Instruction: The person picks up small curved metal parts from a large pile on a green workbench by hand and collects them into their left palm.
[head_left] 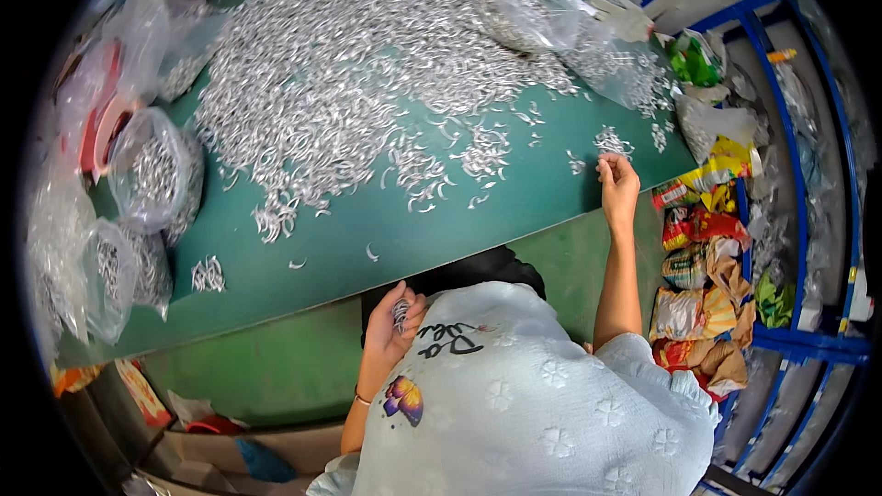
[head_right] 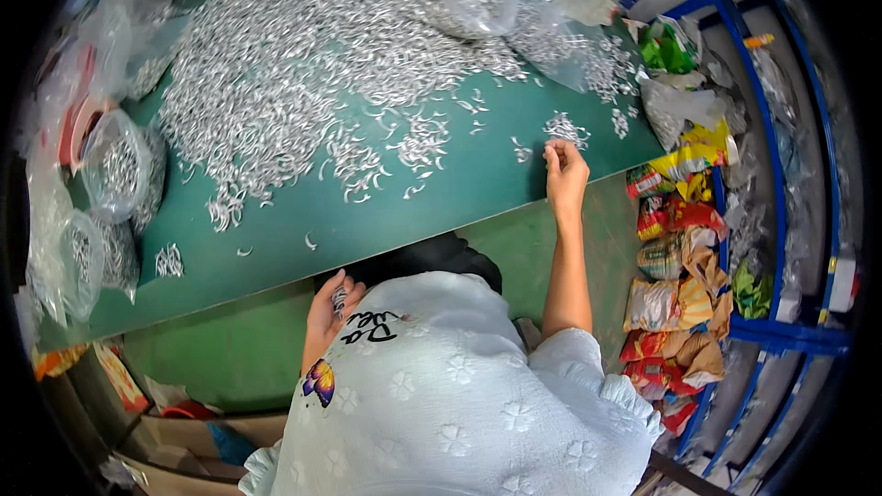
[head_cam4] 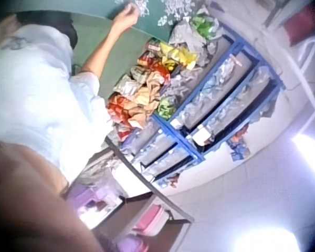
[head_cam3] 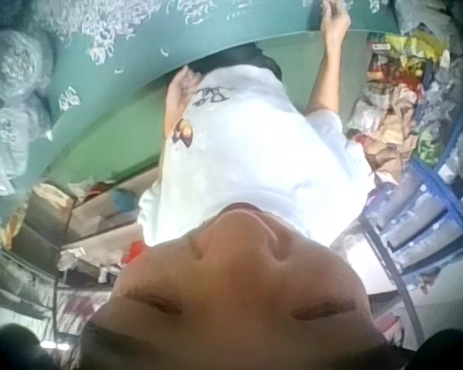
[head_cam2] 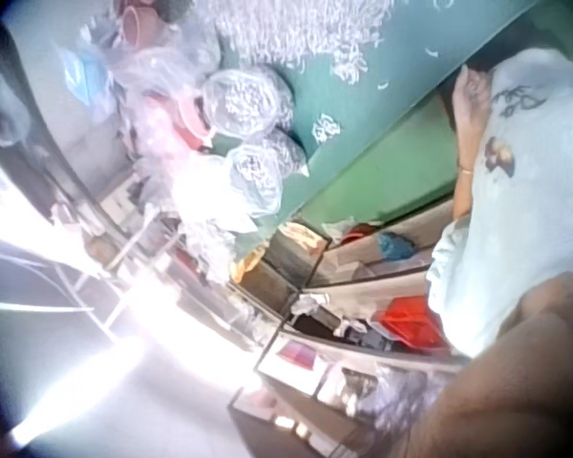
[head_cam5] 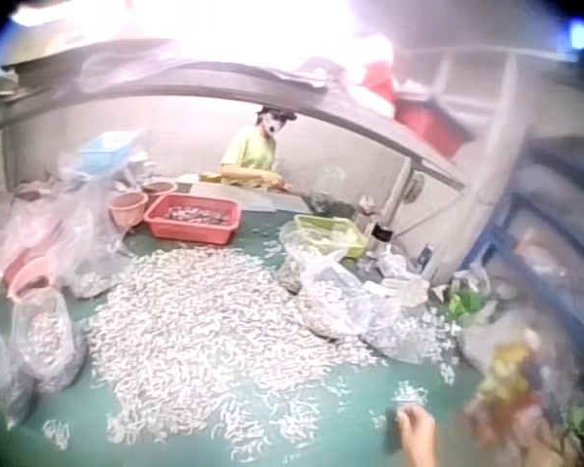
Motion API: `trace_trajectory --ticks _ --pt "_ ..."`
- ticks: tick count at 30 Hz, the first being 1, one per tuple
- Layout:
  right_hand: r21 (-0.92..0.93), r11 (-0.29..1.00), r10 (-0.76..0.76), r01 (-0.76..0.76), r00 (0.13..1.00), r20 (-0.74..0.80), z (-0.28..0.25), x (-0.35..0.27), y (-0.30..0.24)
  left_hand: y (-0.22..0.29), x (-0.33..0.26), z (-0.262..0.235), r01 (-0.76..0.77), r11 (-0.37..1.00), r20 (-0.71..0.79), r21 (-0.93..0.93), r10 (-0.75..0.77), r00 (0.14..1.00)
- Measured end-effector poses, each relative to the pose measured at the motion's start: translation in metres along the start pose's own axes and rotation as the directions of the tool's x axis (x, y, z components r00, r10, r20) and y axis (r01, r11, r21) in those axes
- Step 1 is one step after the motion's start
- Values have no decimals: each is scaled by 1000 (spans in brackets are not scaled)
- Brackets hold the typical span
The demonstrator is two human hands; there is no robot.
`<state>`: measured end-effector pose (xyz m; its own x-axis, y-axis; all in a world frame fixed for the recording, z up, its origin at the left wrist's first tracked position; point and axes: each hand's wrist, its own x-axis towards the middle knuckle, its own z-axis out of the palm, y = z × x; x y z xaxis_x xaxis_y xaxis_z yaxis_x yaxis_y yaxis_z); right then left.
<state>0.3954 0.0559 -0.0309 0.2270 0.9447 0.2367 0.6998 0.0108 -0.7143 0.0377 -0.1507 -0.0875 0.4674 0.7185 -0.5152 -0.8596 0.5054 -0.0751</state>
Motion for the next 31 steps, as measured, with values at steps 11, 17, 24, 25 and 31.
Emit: trace_trajectory --ticks 11,17,24,25,31 --pt "-280 863 -408 419 907 100 14 10 -46 0 -21 7 -81 996 8 -25 81 997" --pt "-159 853 -451 496 856 252 39 -14 -21 67 -82 28 -582 813 -46 2 581 812" --pt "-7 880 -466 474 869 168 49 -24 -45 179 -139 -10 -963 238 -176 -130 950 258" --pt "-12 874 -478 487 863 165 48 -23 -43 189 -140 -7 -973 205 -219 -105 950 224" --pt "7 875 -477 484 860 182 49 -26 -45 222 -105 -7 -483 -209 22 850 931 -364"
